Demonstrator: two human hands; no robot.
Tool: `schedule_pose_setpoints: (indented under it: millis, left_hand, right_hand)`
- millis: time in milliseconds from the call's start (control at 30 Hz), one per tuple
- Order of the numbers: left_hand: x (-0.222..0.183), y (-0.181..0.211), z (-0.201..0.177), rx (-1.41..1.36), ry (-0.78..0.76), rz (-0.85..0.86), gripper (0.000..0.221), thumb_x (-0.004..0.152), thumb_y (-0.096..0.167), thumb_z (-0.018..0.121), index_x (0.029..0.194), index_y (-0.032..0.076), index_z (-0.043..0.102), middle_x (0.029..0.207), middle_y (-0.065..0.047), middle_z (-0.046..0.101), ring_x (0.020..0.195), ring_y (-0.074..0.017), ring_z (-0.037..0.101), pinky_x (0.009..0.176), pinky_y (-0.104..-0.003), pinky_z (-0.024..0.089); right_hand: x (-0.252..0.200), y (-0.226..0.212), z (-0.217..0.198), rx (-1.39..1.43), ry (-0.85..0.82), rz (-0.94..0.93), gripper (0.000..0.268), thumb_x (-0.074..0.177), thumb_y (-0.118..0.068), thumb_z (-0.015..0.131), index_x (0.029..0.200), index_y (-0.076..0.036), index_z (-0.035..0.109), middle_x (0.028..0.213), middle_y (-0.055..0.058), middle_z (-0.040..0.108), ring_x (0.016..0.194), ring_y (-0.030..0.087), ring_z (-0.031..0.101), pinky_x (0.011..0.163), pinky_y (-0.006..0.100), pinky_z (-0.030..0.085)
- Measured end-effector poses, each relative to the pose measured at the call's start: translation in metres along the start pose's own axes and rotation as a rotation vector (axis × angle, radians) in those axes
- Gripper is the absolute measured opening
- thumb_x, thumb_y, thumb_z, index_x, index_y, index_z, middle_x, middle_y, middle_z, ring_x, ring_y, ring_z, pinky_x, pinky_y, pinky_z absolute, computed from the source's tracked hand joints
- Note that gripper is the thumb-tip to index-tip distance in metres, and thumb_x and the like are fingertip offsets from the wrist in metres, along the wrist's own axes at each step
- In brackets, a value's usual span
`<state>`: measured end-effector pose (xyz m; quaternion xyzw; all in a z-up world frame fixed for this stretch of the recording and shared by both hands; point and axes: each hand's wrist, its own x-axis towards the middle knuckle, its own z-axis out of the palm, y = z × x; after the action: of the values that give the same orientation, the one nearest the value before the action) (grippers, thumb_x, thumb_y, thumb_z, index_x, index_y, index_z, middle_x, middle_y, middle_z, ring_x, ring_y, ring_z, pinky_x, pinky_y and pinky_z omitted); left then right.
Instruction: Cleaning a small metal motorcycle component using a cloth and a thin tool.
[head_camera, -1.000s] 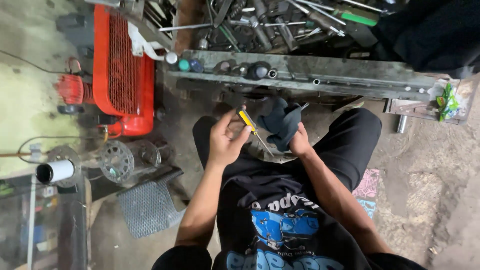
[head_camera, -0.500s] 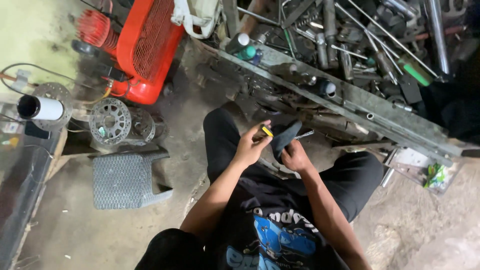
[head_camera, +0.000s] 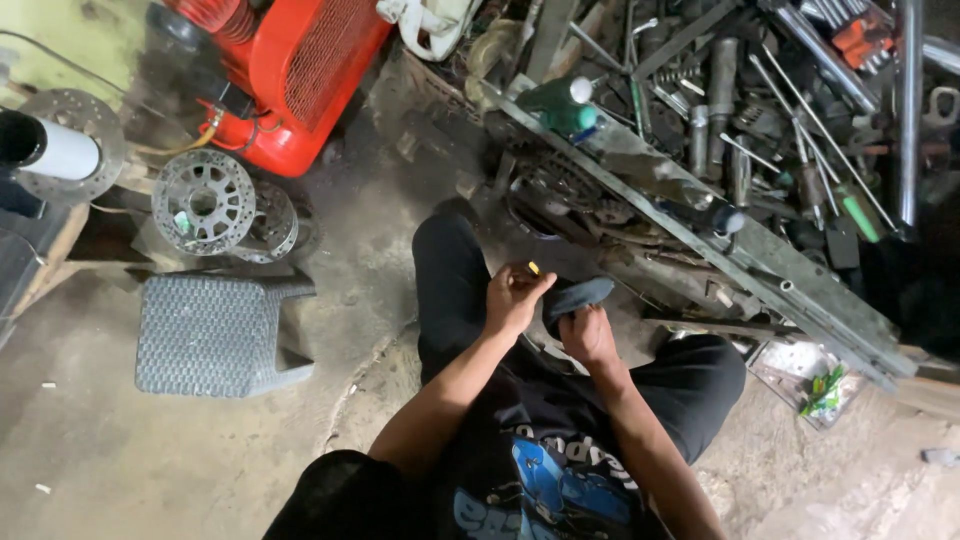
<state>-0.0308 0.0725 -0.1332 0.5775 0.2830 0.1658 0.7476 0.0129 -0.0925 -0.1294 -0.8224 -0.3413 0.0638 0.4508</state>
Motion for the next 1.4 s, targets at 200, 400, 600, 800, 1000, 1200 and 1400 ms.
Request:
schedule_pose_setpoints:
  millis: [200, 400, 600, 800, 1000, 1200, 1400]
  left_hand:
    - [0.002, 0.056, -0.027, 0.183, -0.349, -0.059, 0.043, 0.094, 0.027, 0.074, 0.132, 0.010, 0.069, 0.096, 0.001, 0.074, 0.080, -0.0049, 0.065, 0.073, -0.021, 0.053]
    - [0.011, 0.028, -0.035, 0.106, -0.240, -0.099, 0.035, 0.090, 0.022, 0.081, 0.117, 0.002, 0.074, 0.093, -0.003, 0.076, 0.080, -0.0073, 0.067, 0.072, -0.024, 0.055]
    - [0.008, 0.032, -0.026, -0.191, -0.017, -0.153, 0.028, 0.085, 0.014, 0.085, 0.106, 0.001, 0.072, 0.087, -0.001, 0.071, 0.076, -0.0078, 0.063, 0.069, -0.024, 0.052]
    - [0.028, 0.048, -0.042, -0.065, 0.096, -0.125, 0.022, 0.088, 0.019, 0.083, 0.096, 0.000, 0.073, 0.084, 0.001, 0.070, 0.072, -0.0067, 0.059, 0.066, -0.024, 0.048]
    - [0.045, 0.061, -0.038, 0.035, -0.196, -0.080, 0.021, 0.092, 0.024, 0.081, 0.097, 0.004, 0.076, 0.082, 0.000, 0.070, 0.073, -0.0074, 0.058, 0.067, -0.025, 0.046]
    - [0.054, 0.097, -0.044, 0.060, -0.174, -0.106, 0.019, 0.089, 0.023, 0.080, 0.097, 0.007, 0.075, 0.084, 0.002, 0.072, 0.073, -0.0069, 0.062, 0.067, -0.023, 0.049]
    - [0.065, 0.083, -0.083, -0.068, 0.000, 0.018, 0.018, 0.095, 0.020, 0.081, 0.097, 0.004, 0.074, 0.088, 0.001, 0.070, 0.080, -0.0073, 0.059, 0.075, -0.023, 0.047]
  right_hand:
    - [-0.022, 0.075, 0.015, -0.219, -0.019, -0.100, 0.005, 0.073, 0.002, 0.067, 0.076, 0.002, 0.063, 0.071, 0.025, 0.065, 0.067, 0.047, 0.062, 0.059, 0.054, 0.048]
    - [0.005, 0.012, -0.002, -0.101, -0.088, 0.165, 0.011, 0.080, 0.000, 0.063, 0.090, 0.000, 0.069, 0.080, 0.022, 0.070, 0.076, 0.042, 0.070, 0.070, 0.047, 0.057]
    - [0.026, -0.024, -0.010, -0.128, -0.101, 0.085, 0.013, 0.083, -0.001, 0.063, 0.094, 0.000, 0.070, 0.091, 0.024, 0.070, 0.087, 0.046, 0.066, 0.075, 0.050, 0.054]
    - [0.022, -0.036, -0.025, -0.121, -0.110, 0.210, 0.015, 0.082, -0.004, 0.066, 0.095, -0.002, 0.073, 0.082, 0.022, 0.071, 0.072, 0.042, 0.069, 0.065, 0.045, 0.056]
    - [0.040, -0.033, -0.010, -0.041, -0.123, 0.259, 0.012, 0.084, -0.001, 0.064, 0.093, -0.002, 0.072, 0.079, 0.023, 0.070, 0.071, 0.038, 0.072, 0.063, 0.042, 0.056]
    - [0.055, -0.037, 0.020, 0.312, -0.020, 0.303, 0.016, 0.087, 0.001, 0.053, 0.096, 0.001, 0.066, 0.080, 0.021, 0.071, 0.080, 0.041, 0.064, 0.071, 0.040, 0.055]
    - [0.010, 0.054, 0.045, 0.010, -0.097, 0.102, 0.002, 0.076, 0.002, 0.059, 0.077, 0.001, 0.061, 0.072, 0.023, 0.062, 0.067, 0.039, 0.058, 0.060, 0.046, 0.044]
